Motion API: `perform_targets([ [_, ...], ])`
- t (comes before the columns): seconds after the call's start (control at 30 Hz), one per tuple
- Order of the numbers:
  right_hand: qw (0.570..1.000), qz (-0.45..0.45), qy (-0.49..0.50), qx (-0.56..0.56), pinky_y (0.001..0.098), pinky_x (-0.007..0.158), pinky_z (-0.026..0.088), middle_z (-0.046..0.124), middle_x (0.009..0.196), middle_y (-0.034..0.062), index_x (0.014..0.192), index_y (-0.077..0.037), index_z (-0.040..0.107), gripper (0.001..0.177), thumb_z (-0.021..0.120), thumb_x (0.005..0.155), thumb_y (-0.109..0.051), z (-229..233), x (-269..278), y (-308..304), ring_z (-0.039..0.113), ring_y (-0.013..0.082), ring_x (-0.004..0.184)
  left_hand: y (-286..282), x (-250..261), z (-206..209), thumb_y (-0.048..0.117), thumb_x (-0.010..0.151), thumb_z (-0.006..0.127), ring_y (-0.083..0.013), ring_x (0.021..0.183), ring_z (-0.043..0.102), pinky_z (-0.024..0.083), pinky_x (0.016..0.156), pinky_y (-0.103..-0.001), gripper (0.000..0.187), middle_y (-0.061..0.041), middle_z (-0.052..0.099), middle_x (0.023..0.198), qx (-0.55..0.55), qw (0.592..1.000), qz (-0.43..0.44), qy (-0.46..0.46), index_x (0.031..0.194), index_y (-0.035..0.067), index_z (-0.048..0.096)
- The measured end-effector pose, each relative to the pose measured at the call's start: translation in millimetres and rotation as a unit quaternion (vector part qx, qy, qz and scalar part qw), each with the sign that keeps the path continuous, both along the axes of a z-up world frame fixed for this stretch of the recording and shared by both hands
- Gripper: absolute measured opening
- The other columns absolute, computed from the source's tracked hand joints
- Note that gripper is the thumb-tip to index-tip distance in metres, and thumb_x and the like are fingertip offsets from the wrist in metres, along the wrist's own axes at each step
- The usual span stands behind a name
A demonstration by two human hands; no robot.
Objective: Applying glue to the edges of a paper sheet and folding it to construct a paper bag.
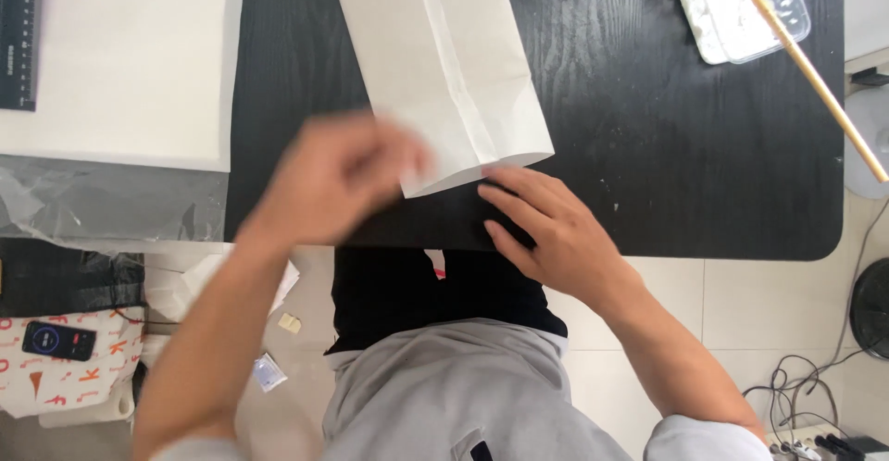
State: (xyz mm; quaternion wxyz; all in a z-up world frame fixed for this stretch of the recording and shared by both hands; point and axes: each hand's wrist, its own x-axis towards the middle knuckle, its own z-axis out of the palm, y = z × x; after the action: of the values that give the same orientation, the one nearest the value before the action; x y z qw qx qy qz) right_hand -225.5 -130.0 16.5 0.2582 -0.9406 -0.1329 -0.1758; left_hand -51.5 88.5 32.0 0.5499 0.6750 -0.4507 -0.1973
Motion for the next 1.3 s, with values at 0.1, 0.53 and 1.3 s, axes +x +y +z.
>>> perform_targets([
  [0.1, 0.998, 0.034, 0.042, -0.016, 0.0502, 0.106, 0.048, 0.059, 0.128, 0.0213, 0.133, 0.01, 0.055, 0.037, 0.062, 0.103, -0.012, -10, 5, -1, 0.058, 0.0411, 0.119, -31, 40, 3, 0.02, 0.112, 0.045, -0.0165, 0.084, 0.063, 0.05, 0.077, -0.031, 0.029, -0.004, 0.069, 0.098, -0.024, 0.986, 0.046, -0.157, 0.104, 0.004, 0.068],
  [0.53, 0.994, 0.01, 0.1, -0.031, 0.0532, 0.112, 0.041, 0.053, 0.139, 0.0219, 0.14, 0.004, 0.048, 0.046, 0.06, 0.104, -0.023, -10, 38, 3, 0.049, 0.0432, 0.129, -43, 73, -44, 0.027, 0.113, 0.035, -0.0228, 0.099, 0.062, 0.047, 0.085, -0.038, 0.033, -0.002, 0.072, 0.105, 0.04, 0.984, 0.039, -0.171, 0.114, 0.01, 0.063],
  [1.3, 0.98, 0.033, 0.197, 0.013, 0.0546, 0.113, 0.043, 0.023, 0.166, 0.0261, 0.139, 0.012, 0.039, 0.042, 0.032, 0.098, 0.007, 8, 61, -9, 0.036, 0.0443, 0.148, -35, 70, -25, 0.037, 0.104, 0.055, -0.0272, 0.12, 0.056, 0.04, 0.099, -0.044, 0.041, -0.007, 0.068, 0.131, 0.139, 0.979, -0.081, -0.124, 0.137, 0.014, 0.045],
])
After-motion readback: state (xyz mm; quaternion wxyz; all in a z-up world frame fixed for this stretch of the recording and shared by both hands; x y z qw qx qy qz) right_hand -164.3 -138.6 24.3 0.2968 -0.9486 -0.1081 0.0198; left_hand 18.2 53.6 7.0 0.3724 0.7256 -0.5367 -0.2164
